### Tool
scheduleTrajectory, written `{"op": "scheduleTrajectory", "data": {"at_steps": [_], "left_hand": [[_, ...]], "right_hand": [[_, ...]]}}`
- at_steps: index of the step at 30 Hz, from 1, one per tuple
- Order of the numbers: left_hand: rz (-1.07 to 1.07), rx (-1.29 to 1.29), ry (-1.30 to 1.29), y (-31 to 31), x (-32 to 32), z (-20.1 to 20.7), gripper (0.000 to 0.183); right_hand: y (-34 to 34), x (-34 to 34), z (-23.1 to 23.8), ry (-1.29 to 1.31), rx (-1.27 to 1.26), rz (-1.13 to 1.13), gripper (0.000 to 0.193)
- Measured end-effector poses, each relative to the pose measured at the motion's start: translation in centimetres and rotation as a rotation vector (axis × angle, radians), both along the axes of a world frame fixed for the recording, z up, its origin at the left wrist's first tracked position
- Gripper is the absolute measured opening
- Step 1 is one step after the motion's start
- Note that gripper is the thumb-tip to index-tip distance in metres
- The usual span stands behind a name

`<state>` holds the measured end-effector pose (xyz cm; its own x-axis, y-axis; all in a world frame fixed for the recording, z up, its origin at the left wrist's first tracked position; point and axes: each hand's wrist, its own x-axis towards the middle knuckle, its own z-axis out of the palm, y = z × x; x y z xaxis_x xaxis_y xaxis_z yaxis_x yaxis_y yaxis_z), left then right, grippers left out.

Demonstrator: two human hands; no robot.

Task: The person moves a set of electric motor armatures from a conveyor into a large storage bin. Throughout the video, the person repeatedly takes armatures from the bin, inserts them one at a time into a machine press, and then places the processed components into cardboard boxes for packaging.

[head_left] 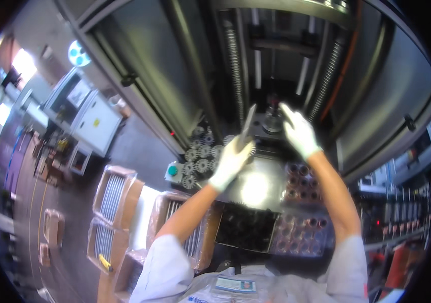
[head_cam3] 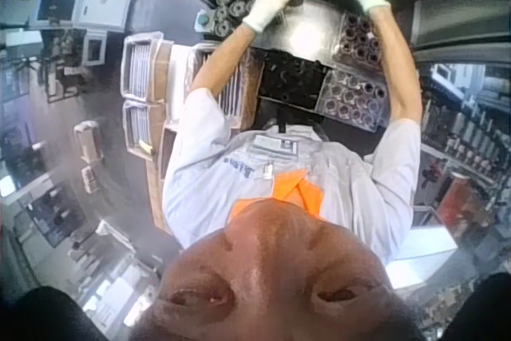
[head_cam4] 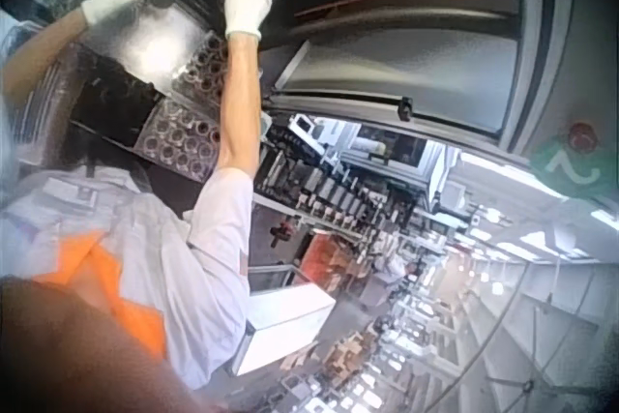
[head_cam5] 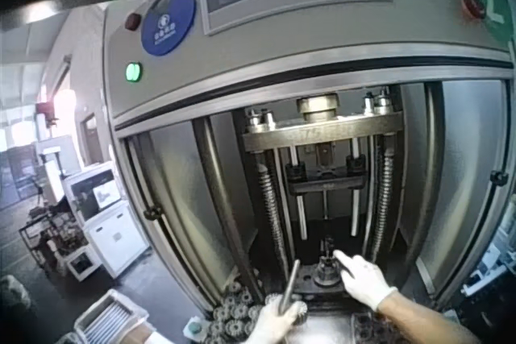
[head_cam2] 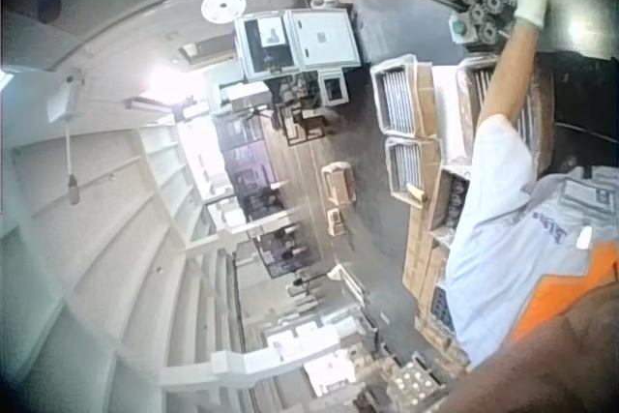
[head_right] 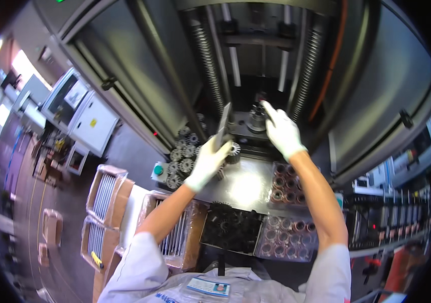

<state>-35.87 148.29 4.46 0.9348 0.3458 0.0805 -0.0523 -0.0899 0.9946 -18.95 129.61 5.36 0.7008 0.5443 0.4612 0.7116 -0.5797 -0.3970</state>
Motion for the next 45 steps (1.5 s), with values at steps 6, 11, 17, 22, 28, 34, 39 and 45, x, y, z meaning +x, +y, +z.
{"op": "scheduleTrajectory", "data": {"at_steps": [6,11,17,22,28,34,39,45], "left_hand": [[0.068,0.089,-0.215,-0.6,10.9,6.8,0.023],[0.118,-0.028,-0.397,-2.4,17.4,9.4,0.024],[0.229,0.928,-0.764,4.4,24.9,8.5,0.022],[0.068,0.889,-0.62,4.5,22.6,10.1,0.035],[0.061,0.575,-0.408,-8.6,6.0,10.0,0.05],[-0.572,0.756,-0.004,-17.8,-6.0,-2.5,0.035],[-0.607,1.186,-0.096,-22.5,-7.0,-8.3,0.032],[-0.57,1.108,0.047,-23.5,-5.8,-9.7,0.026]], "right_hand": [[-11.3,-9.4,0.8,0.114,-0.017,0.2,0.033],[-21.7,-16.3,-2.6,0.313,-0.049,-0.037,0.027],[-28.2,-23.6,-2.9,0.499,0.017,-0.181,0.024],[-30.3,-22.2,-4.1,0.577,0.173,-0.285,0.023],[-29.1,-15.7,-0.7,0.028,0.242,-0.32,0.04],[-30.1,-12.7,-8.0,-0.011,-0.331,-0.177,0.037],[-29.9,-13.5,-5.6,-0.18,-0.372,-0.097,0.039],[-25.9,-23.8,-6.2,0.166,-0.353,0.237,0.035]]}}
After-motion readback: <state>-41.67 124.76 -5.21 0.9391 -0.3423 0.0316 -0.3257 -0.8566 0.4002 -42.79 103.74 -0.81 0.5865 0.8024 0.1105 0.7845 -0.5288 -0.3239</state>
